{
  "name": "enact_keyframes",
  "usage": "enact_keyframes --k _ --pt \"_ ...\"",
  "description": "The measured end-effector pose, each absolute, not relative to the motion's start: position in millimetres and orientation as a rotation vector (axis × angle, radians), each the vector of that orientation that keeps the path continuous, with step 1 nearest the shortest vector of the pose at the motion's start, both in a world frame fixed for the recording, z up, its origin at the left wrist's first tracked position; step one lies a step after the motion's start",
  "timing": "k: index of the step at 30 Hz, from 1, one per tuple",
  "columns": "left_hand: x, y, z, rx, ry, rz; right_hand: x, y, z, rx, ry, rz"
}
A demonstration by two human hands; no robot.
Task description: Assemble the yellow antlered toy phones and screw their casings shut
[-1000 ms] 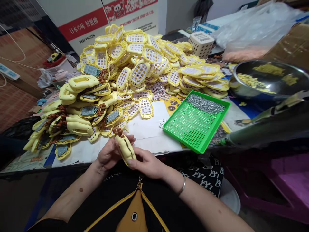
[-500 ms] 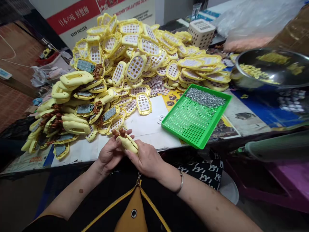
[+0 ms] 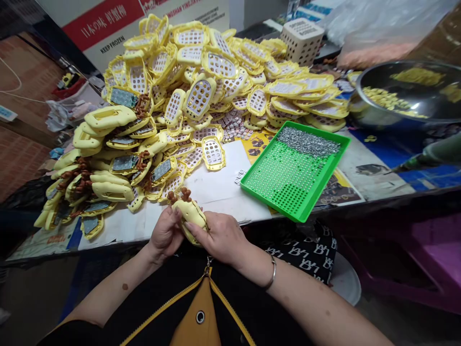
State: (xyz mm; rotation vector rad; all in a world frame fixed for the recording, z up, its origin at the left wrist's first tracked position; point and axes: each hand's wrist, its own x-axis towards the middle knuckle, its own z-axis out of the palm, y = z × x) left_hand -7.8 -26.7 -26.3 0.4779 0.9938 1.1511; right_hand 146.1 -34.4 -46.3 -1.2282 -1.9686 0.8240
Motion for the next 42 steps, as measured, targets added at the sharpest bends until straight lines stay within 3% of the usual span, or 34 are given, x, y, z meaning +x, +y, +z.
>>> enact_keyframes --k 3,9,15,24,42 --pt "-9.1 -28.4 -25.8 0.49 0.961 1.101 146.2 -35.7 -44.4 -1.203 -1.933 0.807" --pt "-13.1 -29.2 -26.3 0.575 0.887 1.096 147.4 -38.8 -44.5 -1.08 -1.984 0.457" --pt "-11.9 -28.8 -25.8 0.619 0.941 1.057 153.8 -32.7 -43.6 -1.003 -1.895 0.628" --pt "-1.2 -28.4 -25.9 0.634 0.929 1.068 154.5 -35.5 -39.3 -0.976 -1.758 0.52" --pt "6.8 -20.5 -18.4 1.109 1.025 1.156 154.2 -31.5 -44.6 -0.992 -1.45 0.872"
